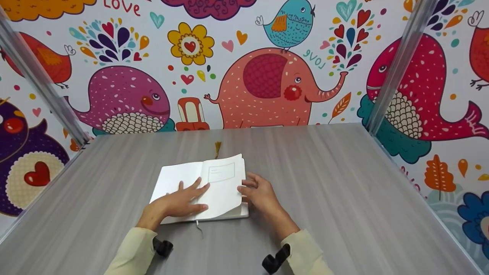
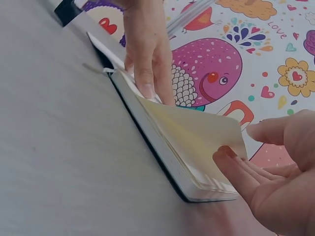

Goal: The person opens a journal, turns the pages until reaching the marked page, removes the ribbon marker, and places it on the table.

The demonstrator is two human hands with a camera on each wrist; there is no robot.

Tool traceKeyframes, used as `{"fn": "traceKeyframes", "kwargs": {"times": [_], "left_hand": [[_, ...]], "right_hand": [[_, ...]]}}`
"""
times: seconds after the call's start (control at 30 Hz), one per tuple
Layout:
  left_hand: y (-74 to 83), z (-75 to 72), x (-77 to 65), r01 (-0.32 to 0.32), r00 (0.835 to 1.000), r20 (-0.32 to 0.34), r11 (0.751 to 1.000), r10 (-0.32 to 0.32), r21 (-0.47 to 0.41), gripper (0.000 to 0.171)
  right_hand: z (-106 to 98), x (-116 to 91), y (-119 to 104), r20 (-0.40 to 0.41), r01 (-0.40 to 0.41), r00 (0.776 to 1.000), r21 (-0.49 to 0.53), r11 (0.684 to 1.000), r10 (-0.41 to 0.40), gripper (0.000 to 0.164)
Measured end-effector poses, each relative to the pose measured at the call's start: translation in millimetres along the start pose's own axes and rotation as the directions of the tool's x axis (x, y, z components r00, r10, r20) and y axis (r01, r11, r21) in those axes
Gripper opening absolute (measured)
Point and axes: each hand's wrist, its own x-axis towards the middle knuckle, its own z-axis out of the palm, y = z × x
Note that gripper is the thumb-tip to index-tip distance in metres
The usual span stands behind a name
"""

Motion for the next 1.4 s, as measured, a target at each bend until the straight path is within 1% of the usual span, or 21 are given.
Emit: {"fn": "traceKeyframes", "kwargs": {"times": [0.13,0.27,0.43,0.63,0.77,1.1,1.4], "left_hand": [[-0.3,0.5,-0.3,-0.001,1.000,0.000,1.000,0.001,0.002,0.068],[-1.0,1.5,0.6,-0.005,1.000,-0.008,1.000,0.005,0.008,0.068],[-0.9,1.3,1.3,-0.007,1.000,-0.012,1.000,0.007,0.007,0.068],[-0.6,1.5,0.8,0.000,1.000,-0.022,1.000,0.000,-0.005,0.068],[-0.7,1.5,0.9,-0.001,1.000,-0.024,1.000,0.001,-0.007,0.068],[-3.9,0.2,2.7,-0.012,1.000,-0.012,1.000,0.011,-0.015,0.069],[-3.5,-3.4,2.7,-0.003,1.000,-0.003,1.000,0.003,-0.025,0.069]], "right_hand": [[-1.4,-0.3,1.0,0.017,-0.060,0.998,0.038,0.997,0.060,0.060],[-4.0,-1.4,1.0,0.053,-0.090,0.995,0.071,0.993,0.087,0.058],[-6.0,-1.5,1.7,0.099,-0.098,0.991,0.089,0.991,0.089,0.058],[-9.7,-1.1,3.5,0.158,-0.111,0.983,0.134,0.985,0.090,0.059],[-10.6,-1.3,4.5,0.171,-0.112,0.982,0.143,0.983,0.087,0.059],[-8.4,-1.8,5.2,0.185,-0.071,0.981,0.105,0.992,0.051,0.053],[-5.8,-4.1,-1.0,0.166,-0.045,0.986,0.080,0.996,0.031,0.053]]}}
